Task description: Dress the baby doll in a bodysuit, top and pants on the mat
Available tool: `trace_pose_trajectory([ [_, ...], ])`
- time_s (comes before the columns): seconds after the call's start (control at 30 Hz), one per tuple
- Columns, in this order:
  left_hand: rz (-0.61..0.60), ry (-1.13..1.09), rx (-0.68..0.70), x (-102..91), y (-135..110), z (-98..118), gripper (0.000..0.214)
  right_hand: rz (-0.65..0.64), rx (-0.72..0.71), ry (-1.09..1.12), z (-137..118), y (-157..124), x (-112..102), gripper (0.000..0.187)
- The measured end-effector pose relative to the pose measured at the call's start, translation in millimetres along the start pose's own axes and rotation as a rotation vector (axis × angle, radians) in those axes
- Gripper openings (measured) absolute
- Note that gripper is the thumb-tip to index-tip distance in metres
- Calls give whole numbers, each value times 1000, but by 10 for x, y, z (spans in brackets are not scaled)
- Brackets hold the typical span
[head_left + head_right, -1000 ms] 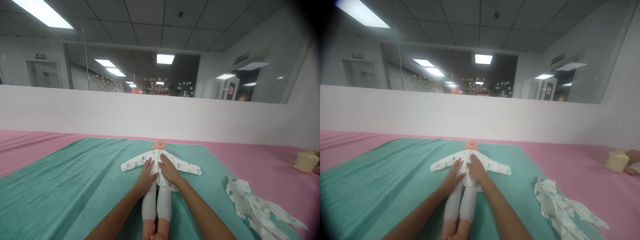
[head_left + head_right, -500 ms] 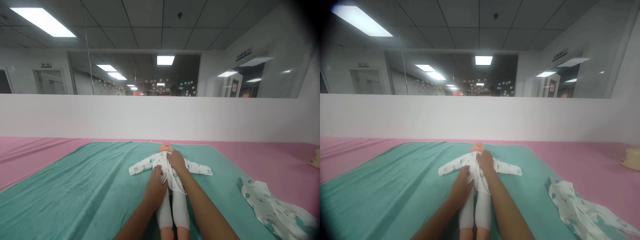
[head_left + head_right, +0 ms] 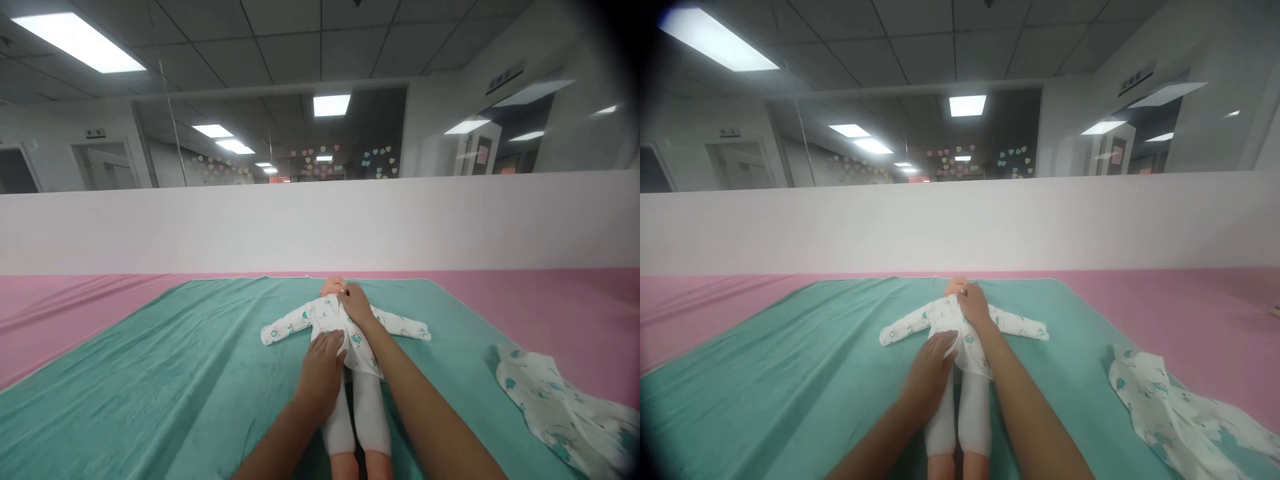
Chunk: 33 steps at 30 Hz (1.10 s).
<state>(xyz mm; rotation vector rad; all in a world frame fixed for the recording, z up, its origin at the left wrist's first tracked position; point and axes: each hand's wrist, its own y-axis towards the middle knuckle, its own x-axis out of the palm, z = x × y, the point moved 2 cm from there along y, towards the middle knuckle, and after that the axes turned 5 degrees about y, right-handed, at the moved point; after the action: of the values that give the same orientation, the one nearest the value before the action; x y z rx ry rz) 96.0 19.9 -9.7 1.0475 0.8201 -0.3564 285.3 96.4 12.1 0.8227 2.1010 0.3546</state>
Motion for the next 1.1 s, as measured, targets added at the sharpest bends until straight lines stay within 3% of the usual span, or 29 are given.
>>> trace_pose_trajectory([
  [0.13,-10,-72,15,-15,-15,22,15,-67,-47,40,-42,-57,12,19],
  [0.27,21,-88,-5,-57,-29,56,23,-104,-104,52,-84,-271,-55,26],
  [0.5,38,-103,-83,-37,-77,18,23,-225,-310,-10,-164,-1118,-281,55],
  [0.67,43,-296,4,-71,-265,-104,23,-373,-362,24,-100,-1592,-541,62],
  [0.83,-58,-291,-6,-196,-366,-215,25,-503,-374,139,-68,-1618,-711,58],
  [0.97,-22,-244,-48,-175,-326,-271,23,-445,-392,150,-106,-1585,-727,43],
  [1.1,-36,-218,-56,-118,-314,-298,25,-390,-452,154,-131,-1615,-720,50],
])
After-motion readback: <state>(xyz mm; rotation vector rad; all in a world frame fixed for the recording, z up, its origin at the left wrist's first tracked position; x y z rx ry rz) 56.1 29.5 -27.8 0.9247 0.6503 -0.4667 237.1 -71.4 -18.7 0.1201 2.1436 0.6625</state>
